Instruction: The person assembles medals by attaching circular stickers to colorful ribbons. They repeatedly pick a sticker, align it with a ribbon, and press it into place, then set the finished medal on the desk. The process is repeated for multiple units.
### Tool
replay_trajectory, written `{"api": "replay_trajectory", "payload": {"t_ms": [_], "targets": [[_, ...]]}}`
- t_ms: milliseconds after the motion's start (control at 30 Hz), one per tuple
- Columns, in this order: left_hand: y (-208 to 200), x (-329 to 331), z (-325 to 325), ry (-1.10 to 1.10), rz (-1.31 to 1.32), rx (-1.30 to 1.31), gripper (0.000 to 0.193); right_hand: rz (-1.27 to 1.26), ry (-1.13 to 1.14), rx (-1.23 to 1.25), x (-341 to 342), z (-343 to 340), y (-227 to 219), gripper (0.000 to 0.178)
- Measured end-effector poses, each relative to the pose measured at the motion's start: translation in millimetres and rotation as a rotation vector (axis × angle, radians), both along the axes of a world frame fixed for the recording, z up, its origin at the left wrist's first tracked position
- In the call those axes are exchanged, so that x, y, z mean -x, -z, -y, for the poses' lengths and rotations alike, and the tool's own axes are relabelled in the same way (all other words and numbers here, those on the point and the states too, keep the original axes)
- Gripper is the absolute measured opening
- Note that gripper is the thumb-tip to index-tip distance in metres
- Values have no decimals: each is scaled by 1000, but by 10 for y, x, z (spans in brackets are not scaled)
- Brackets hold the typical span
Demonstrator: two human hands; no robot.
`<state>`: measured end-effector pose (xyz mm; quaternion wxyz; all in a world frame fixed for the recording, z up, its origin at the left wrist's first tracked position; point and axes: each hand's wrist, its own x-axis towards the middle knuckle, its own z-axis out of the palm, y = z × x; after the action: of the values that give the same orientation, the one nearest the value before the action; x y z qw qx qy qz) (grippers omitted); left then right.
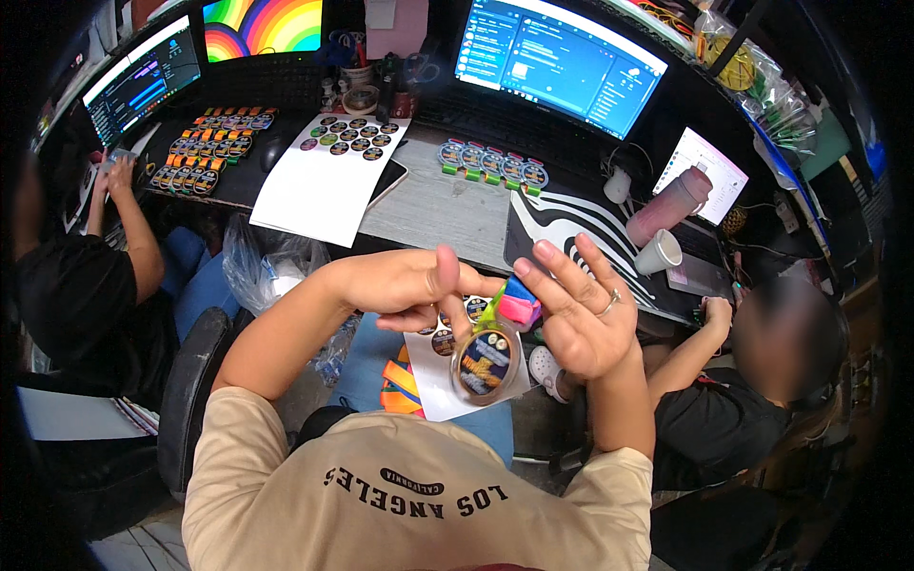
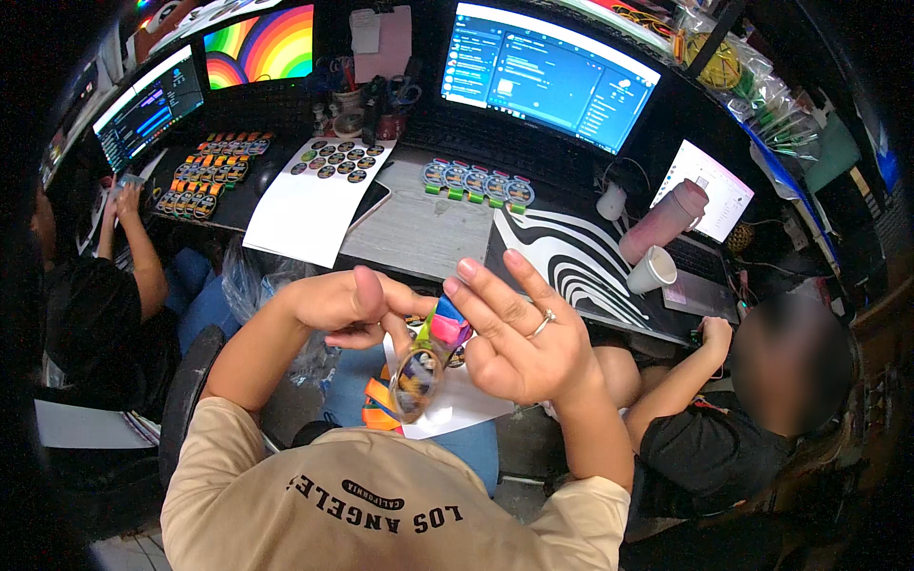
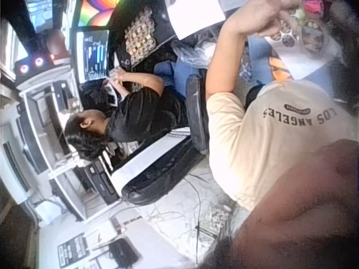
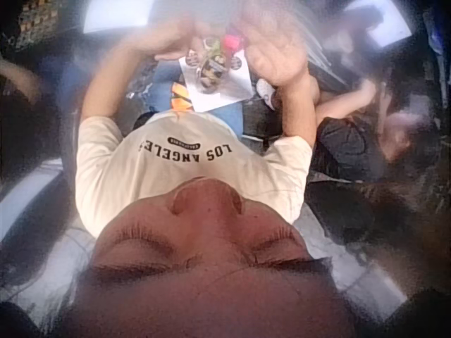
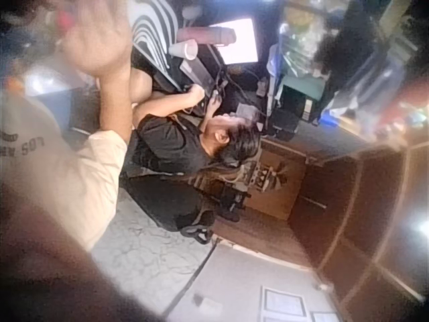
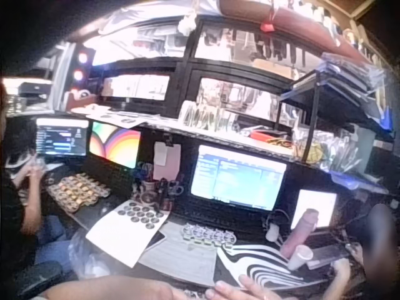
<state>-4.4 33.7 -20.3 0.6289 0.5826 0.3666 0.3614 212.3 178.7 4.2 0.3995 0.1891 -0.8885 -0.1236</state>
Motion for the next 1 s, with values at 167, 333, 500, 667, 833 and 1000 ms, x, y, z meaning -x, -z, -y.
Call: {"api": "replay_trajectory", "payload": {"t_ms": [167, 333, 500, 667, 833, 1000], "targets": [[87, -131, -4, -147, 60, -78, 69, -35, -5, -8, 91, -1, -62, 13], [201, -318, -69, -358, -18, -76, 58, 39, 104, 307, 33, 26, -5, 29], [177, -281, -110, -474, 165, -121, 56, 164, 98, 1134, -23, 304, 200, 45], [195, -221, -104, -394, 125, -114, 57, 61, -34, 1638, 132, 439, 427, 53], [310, -232, -159, -396, 254, -140, 63, 30, -92, 1756, 209, 392, 414, 51], [407, -170, -270, -409, 167, -121, 63, 76, -87, 1850, 228, 333, 517, 50]]}}
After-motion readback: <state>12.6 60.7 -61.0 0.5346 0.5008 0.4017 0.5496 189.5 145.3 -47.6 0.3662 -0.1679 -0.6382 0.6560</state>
